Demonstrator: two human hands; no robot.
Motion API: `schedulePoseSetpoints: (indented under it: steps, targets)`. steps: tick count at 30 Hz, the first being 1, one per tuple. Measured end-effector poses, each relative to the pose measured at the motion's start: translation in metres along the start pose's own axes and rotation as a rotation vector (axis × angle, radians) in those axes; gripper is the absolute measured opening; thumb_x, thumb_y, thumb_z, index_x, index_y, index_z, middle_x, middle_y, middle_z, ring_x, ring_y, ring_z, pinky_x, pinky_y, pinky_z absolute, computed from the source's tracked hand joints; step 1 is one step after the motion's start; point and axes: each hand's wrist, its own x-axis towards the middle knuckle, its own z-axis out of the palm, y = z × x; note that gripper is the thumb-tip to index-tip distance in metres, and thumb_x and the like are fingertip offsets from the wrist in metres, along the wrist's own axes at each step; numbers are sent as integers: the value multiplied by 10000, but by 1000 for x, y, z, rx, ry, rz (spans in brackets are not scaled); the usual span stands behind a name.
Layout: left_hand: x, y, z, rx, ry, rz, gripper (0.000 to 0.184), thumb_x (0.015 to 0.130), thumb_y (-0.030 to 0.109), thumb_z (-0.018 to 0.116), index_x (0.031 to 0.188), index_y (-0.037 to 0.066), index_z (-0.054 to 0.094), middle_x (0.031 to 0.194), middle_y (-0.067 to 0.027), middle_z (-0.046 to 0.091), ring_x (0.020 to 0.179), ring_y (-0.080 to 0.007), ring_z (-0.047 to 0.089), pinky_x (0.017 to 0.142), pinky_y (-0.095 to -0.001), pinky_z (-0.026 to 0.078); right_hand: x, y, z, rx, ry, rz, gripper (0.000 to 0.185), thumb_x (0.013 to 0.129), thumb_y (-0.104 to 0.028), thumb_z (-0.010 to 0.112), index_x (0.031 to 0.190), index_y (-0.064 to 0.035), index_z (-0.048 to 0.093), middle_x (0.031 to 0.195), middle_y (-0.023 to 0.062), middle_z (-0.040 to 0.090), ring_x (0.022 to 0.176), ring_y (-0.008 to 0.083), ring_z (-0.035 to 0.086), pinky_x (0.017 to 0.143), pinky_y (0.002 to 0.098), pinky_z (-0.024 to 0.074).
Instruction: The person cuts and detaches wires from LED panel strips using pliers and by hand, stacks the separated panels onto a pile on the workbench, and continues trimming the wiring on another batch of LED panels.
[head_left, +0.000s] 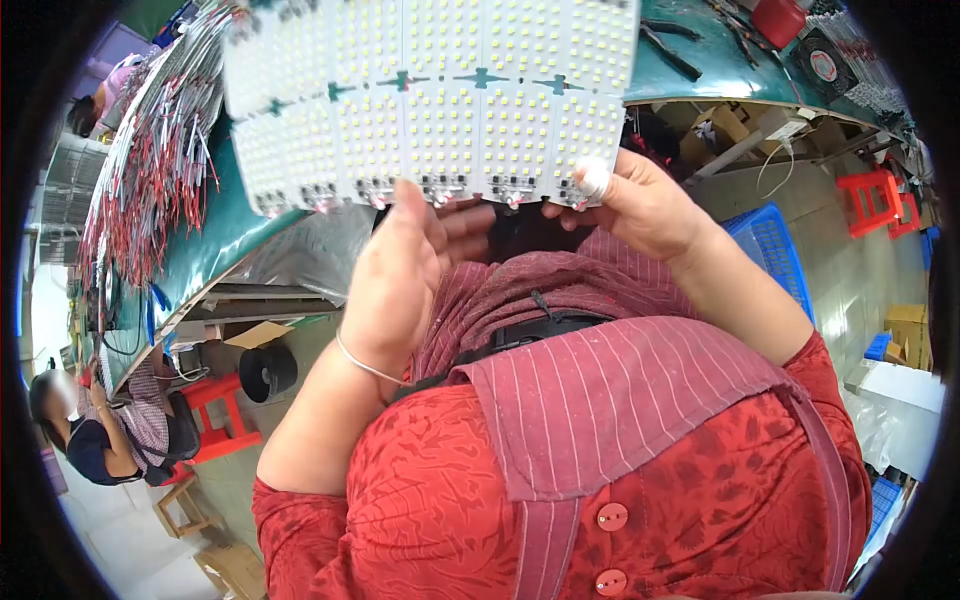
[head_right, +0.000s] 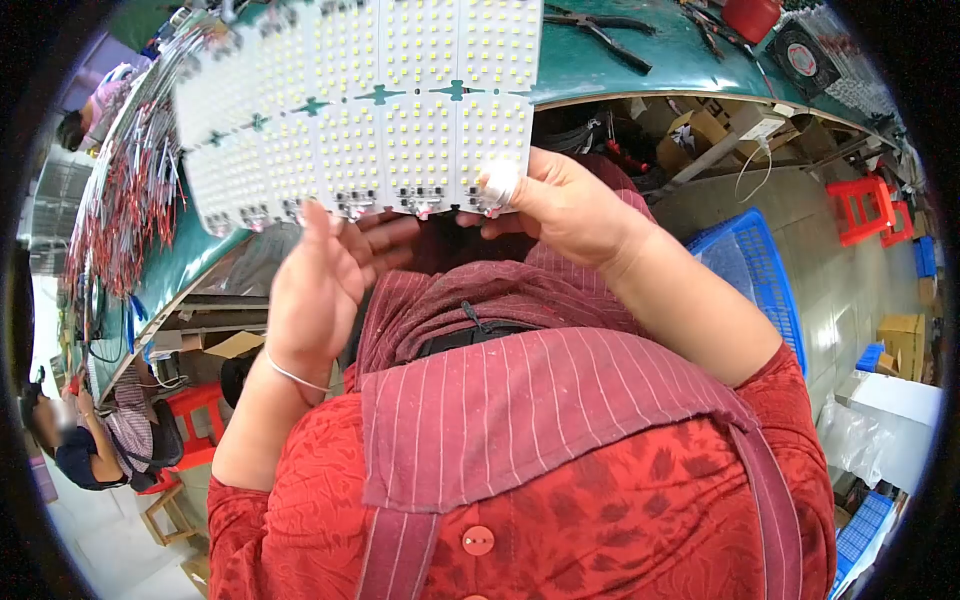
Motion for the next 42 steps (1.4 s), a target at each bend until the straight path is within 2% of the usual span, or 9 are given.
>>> schedulePoseSetpoints:
  steps: [6, 10, 12, 15, 18, 25, 28, 36, 42]
  targets:
    - [48, 30, 5, -257, 258, 272, 480, 1086, 391, 481, 1395, 24, 476, 1195, -105, 610, 1123, -237, 585, 978, -423, 477, -6, -4, 30, -1152, -106, -203, 328, 969, -150, 686, 1281, -50, 670, 1224, 98, 709, 1153, 207, 641, 1001, 337, 494]
    - [66, 63, 14, 318, 275, 498, 329, 1021, 335, 640, 1136, 30, 690, 745, 52, 584, 630, -37, 473, 557, -231, 383, 3, 8, -10, -928, -79, -100, 489, 954, -282, 689, 1394, -103, 571, 1315, 122, 659, 1164, 220, 637, 1023, 374, 482]
    - [78, 86, -4, 527, 304, 489, 349, 992, 330, 680, 1088, -1, 731, 731, 36, 613, 615, -39, 490, 553, -244, 398, 0, -21, -10, -527, 350, 399, 439, 998, -353, 597, 1315, -49, 582, 1256, 136, 664, 1081, 226, 665, 948, 407, 527]
    - [98, 108, -34, 1376, 149, 719, 367, 954, 305, 723, 1119, -22, 725, 899, -38, 710, 802, -125, 618, 743, -282, 481, 2, -3, -97, 443, 225, 28, 576, 1071, -502, 386, 1257, 8, 579, 1121, 146, 687, 1005, 264, 679, 844, 390, 560]
    - [112, 135, -34, 1742, 76, 679, 399, 931, 307, 728, 1155, -23, 718, 1047, -149, 730, 928, -269, 686, 847, -314, 514, -8, -18, -92, 392, 51, 94, 643, 1080, -525, 365, 1364, 25, 538, 1245, 166, 672, 1046, 260, 677, 911, 388, 552]
    - [191, 136, -54, 1860, 101, 650, 485, 964, 435, 624, 1228, 35, 696, 1212, -218, 688, 1137, -397, 646, 998, -429, 492, -11, 2, -12, -67, 333, 190, 386, 1087, -265, 483, 1398, -55, 574, 1275, 79, 666, 855, 96, 620, 802, 277, 550]
    - [207, 96, -51, 1944, 193, 435, 473, 985, 412, 587, 1314, 78, 652, 1255, -220, 657, 1199, -399, 608, 1046, -433, 467, -12, 19, -11, -80, 365, 143, 351, 1081, -284, 513, 1309, -59, 657, 1125, 41, 717, 769, 53, 550, 729, 246, 525]
    - [214, 67, -53, 2103, 498, 707, 465, 987, 396, 582, 1384, 157, 614, 1466, -155, 540, 1339, -423, 498, 1134, -464, 397, -33, 24, -33, -152, 319, 242, 353, 1041, -362, 606, 1082, -42, 750, 972, 14, 710, 781, 78, 567, 703, 244, 516]
    - [187, 47, 19, 1582, -100, 867, 425, 886, 139, 718, 1298, 69, 642, 1331, -160, 638, 1279, -335, 577, 1106, -395, 435, -41, 24, -26, -159, 221, 233, 342, 1047, -351, 594, 1003, -45, 739, 901, 10, 697, 780, 76, 583, 710, 246, 500]
